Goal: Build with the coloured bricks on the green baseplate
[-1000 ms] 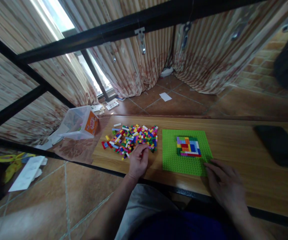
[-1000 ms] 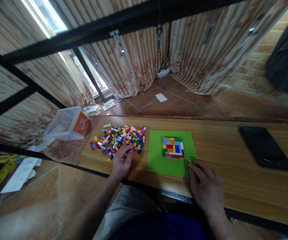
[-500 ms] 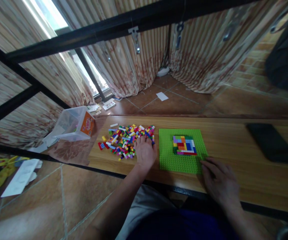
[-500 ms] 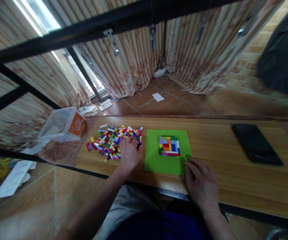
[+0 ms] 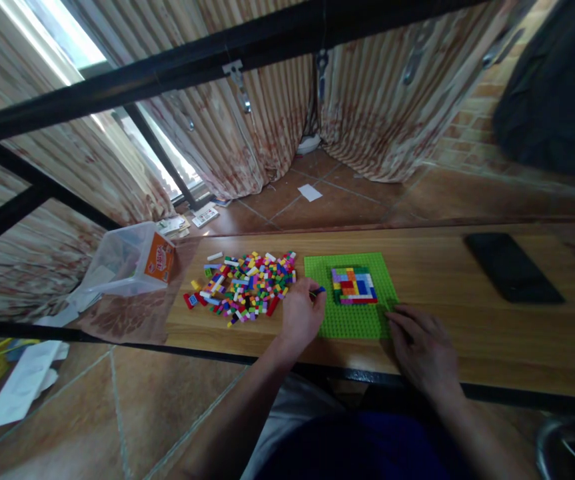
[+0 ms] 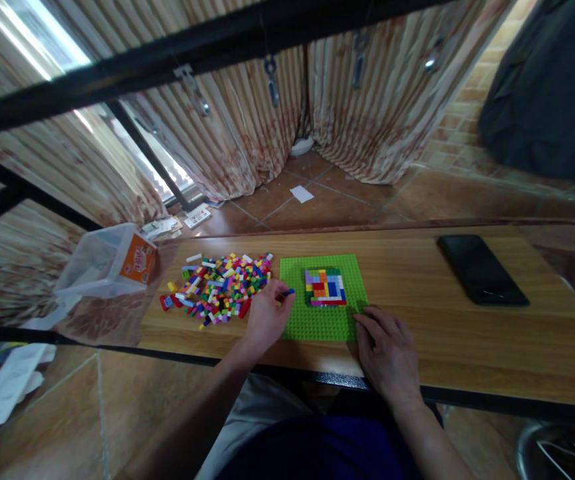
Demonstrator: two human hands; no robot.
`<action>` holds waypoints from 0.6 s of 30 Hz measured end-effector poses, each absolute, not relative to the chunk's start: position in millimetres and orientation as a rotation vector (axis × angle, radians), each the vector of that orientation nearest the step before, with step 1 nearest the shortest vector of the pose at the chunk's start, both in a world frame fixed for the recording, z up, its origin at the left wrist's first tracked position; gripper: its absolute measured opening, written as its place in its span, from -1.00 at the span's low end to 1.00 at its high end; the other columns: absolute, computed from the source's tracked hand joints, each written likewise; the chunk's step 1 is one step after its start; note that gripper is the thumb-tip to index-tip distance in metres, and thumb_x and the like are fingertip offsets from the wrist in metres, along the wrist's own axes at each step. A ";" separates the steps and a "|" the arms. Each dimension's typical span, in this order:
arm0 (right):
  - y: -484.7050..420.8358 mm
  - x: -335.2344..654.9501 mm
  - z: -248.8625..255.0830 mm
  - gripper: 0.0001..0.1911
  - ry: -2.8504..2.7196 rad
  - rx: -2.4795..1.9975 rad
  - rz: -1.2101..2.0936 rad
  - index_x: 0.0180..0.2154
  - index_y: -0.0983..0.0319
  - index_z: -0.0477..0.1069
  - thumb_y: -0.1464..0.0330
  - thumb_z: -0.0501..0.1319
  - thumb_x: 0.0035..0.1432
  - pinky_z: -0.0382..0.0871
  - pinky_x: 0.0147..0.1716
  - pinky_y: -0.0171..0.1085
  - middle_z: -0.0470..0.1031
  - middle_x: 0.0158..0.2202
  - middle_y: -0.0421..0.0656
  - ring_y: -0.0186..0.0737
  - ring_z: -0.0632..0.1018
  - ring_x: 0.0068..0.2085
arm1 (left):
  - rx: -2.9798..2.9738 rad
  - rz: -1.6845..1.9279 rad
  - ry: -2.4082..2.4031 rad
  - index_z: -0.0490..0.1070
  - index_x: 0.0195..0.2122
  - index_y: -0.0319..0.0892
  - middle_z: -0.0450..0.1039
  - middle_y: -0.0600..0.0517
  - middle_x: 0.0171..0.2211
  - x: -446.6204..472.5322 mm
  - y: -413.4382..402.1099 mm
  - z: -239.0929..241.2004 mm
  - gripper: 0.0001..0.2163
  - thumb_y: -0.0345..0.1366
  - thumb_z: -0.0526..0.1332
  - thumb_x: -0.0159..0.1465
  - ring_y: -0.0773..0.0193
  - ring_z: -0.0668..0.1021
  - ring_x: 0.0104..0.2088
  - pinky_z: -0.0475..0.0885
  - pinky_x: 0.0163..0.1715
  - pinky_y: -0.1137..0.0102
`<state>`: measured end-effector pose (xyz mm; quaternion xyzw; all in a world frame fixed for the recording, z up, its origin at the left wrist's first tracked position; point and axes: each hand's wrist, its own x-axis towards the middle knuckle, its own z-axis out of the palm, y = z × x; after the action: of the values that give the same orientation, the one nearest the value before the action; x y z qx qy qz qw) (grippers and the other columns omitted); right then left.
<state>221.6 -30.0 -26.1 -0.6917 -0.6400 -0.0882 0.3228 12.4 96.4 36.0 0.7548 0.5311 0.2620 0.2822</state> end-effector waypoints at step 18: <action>-29.6 217.9 -21.1 -0.81 -1.632 -1.835 -0.182 -0.17 0.22 0.52 0.34 0.16 0.25 0.43 -0.06 -0.07 0.54 -0.08 -0.04 -0.11 0.52 -0.09 | 2.168 0.664 1.348 0.45 -0.29 -0.17 0.52 -0.03 -0.30 38.7 108.6 24.8 -0.87 -0.50 0.15 0.24 0.18 0.55 -0.25 0.43 -0.20 0.32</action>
<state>217.9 -29.6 -21.1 -0.7025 -0.6250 -0.0696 0.3332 38.7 108.6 24.8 0.7960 0.4948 0.2439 0.2490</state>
